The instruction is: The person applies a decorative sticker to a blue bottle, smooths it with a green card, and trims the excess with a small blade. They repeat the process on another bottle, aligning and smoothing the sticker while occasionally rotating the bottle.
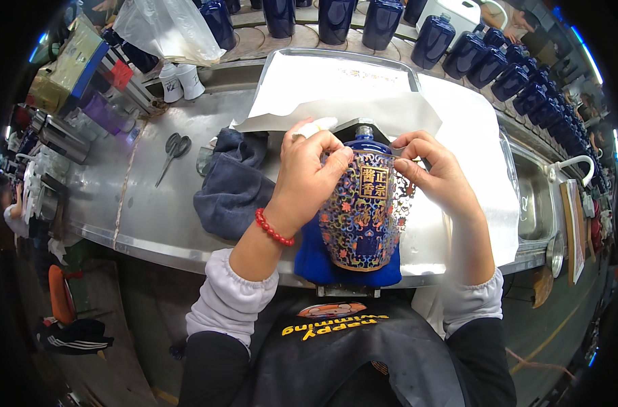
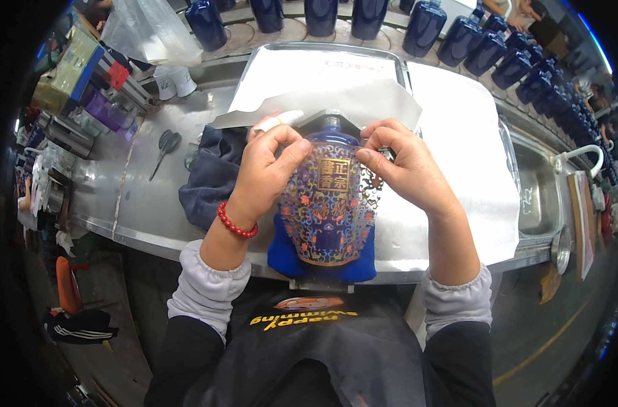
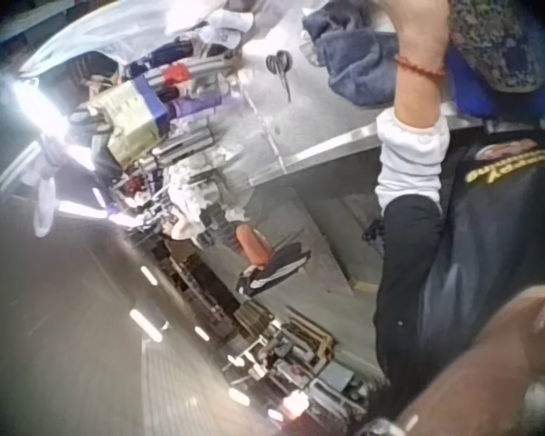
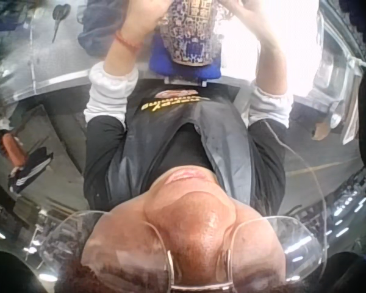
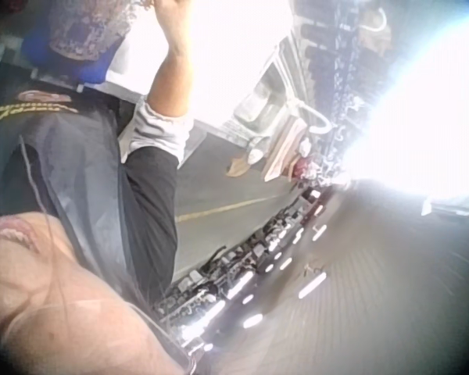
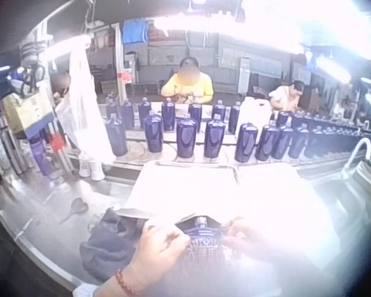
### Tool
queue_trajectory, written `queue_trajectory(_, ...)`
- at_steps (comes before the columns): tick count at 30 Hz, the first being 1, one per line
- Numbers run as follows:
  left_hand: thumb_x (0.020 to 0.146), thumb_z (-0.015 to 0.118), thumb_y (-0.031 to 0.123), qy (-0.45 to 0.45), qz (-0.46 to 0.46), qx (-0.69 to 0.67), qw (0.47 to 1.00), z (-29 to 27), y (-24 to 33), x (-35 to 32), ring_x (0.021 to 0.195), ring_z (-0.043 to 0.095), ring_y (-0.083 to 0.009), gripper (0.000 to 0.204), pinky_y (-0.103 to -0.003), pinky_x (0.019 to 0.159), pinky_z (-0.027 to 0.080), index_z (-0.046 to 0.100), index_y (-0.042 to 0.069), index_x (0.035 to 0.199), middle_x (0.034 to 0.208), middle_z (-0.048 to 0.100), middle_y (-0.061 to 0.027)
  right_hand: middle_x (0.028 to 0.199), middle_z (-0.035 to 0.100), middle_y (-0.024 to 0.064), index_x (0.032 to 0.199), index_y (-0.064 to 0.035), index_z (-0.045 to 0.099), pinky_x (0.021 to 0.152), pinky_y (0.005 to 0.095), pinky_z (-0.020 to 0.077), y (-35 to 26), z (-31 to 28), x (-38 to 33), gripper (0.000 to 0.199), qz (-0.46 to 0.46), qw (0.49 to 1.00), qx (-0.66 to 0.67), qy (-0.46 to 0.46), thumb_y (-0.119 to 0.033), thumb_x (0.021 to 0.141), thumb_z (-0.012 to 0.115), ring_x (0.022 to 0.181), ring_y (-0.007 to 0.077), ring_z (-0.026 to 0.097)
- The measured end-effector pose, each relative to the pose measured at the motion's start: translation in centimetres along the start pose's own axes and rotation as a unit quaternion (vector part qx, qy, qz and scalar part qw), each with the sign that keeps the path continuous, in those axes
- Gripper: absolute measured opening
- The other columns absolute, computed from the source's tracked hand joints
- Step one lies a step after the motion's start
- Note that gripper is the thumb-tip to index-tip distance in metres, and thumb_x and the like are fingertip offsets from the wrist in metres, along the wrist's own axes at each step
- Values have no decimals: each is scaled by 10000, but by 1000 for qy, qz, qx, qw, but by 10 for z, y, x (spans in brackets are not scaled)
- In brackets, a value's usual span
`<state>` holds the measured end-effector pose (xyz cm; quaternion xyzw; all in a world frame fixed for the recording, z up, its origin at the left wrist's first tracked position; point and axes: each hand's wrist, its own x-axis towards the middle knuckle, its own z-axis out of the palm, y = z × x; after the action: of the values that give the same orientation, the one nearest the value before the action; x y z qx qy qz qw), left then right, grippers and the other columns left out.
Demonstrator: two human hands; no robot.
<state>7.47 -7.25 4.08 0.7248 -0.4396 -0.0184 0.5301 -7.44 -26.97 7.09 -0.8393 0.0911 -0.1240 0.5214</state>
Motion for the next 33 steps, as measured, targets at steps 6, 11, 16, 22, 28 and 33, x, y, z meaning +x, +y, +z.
queue_trajectory(6, 924, 699, 210, 14, 4, 19, 1000, 7, -10, -1, 1057, 571, -308, 168, -446, 1154, 316, 681, 47, 887, 790, 653, -99, 1162, 618, 119, 868, 0, 628, 679, 258, 546, 9, 0, 3, 222, 2, 1000, -12, 0, -177, 983, 699, 823, 119, 634)
queue_trajectory(11, 979, 653, 275, 119, 21, 53, 991, 8, -8, -22, 1171, 545, -353, 342, -470, 1157, 283, 639, 35, 1221, 1162, 667, -172, 1129, 616, 61, 1069, -2, 646, 809, 241, 493, 17, 3, 1, 302, 19, 996, 89, -10, -295, 1072, 573, 919, 90, 593)
queue_trajectory(16, 1021, 464, 630, 8, 87, 101, 991, 7, 2, -76, 1440, 319, -448, 820, -510, 1200, 199, 444, -14, 1527, 1535, 425, -288, 1010, 656, 12, 1267, -13, 616, 749, 234, 464, 30, 12, -13, 408, 62, 965, 254, -3, -366, 1106, 489, 885, 77, 569)
queue_trajectory(22, 884, 567, 760, -47, 51, 2, 998, 1, -3, -101, 1444, 279, -493, 1104, -625, 1194, 132, 280, -45, 1582, 1534, 388, -310, 1293, 599, 85, 1228, 8, 609, 843, 275, 508, 43, 24, -22, 334, 91, 940, 328, 21, -211, 993, 702, 1018, 123, 595)
queue_trajectory(28, 754, 802, 593, -54, 40, 154, 986, -1, 11, -122, 1458, 294, -503, 1082, -747, 1153, 94, 386, -37, 1529, 1493, 432, -322, 1177, 682, 89, 1256, 16, 594, 893, 309, 544, 40, 22, -27, 372, 137, 936, 324, 27, -216, 987, 705, 1041, 154, 660)
queue_trajectory(33, 814, 764, 553, 7, 81, 222, 972, 5, 19, -118, 1466, 339, -498, 867, -767, 1146, 81, 531, 11, 1450, 1425, 533, -301, 1198, 691, 105, 1306, 30, 584, 942, 327, 542, 38, 16, -31, 409, 167, 933, 316, 46, -202, 989, 696, 1065, 178, 677)
